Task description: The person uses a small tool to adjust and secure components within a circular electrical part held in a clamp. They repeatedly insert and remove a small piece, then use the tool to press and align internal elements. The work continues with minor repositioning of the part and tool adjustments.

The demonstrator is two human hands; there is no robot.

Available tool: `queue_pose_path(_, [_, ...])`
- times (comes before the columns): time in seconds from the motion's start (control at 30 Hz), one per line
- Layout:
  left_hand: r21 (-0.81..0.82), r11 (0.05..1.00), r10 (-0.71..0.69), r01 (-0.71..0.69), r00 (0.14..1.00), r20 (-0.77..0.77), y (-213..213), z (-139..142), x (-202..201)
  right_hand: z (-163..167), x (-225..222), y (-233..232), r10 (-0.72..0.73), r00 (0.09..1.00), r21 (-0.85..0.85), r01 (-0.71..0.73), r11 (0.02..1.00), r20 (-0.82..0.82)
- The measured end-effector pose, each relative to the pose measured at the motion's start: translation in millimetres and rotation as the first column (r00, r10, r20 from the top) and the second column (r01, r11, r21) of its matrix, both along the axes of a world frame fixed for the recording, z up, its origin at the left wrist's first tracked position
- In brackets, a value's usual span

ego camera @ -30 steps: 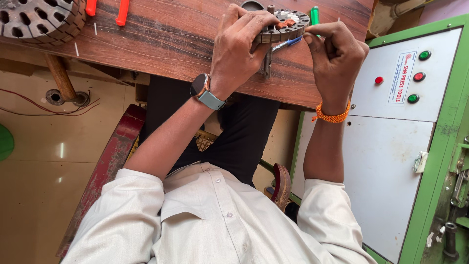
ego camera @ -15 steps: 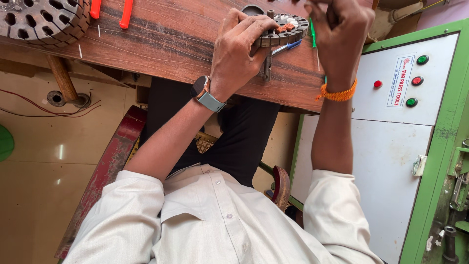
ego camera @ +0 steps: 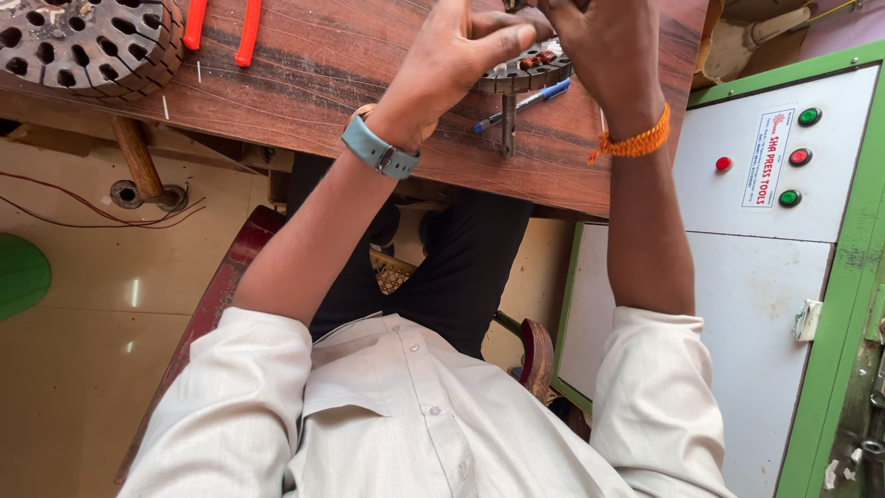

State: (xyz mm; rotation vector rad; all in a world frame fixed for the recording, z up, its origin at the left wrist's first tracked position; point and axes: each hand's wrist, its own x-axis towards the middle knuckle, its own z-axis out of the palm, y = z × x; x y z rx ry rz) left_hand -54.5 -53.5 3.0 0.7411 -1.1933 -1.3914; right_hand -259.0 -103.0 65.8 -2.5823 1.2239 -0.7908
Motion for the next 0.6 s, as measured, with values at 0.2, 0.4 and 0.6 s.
queue_pose_path(0.2, [-0.207, 0.978, 0.032, -0.012, 0.995, 0.096, -1.4, -14.5, 5.3, 29.1, 3.5, 52.8, 0.075, 0.997, -0.042, -0.074, 0.996, 0.026])
queue_pose_path(0.4, [-0.342, 0.939, 0.044, 0.025, 0.980, 0.192, -10.4, -21.2, 9.4, 22.5, 8.7, 95.8, -0.097, 0.984, 0.069, 0.088, 0.994, 0.146])
queue_pose_path(0.6, [-0.349, 0.936, 0.032, 0.052, 0.972, 0.232, -11.5, -20.6, 12.0, 7.3, 11.7, 107.1, -0.169, 0.945, 0.117, 0.141, 0.983, 0.281])
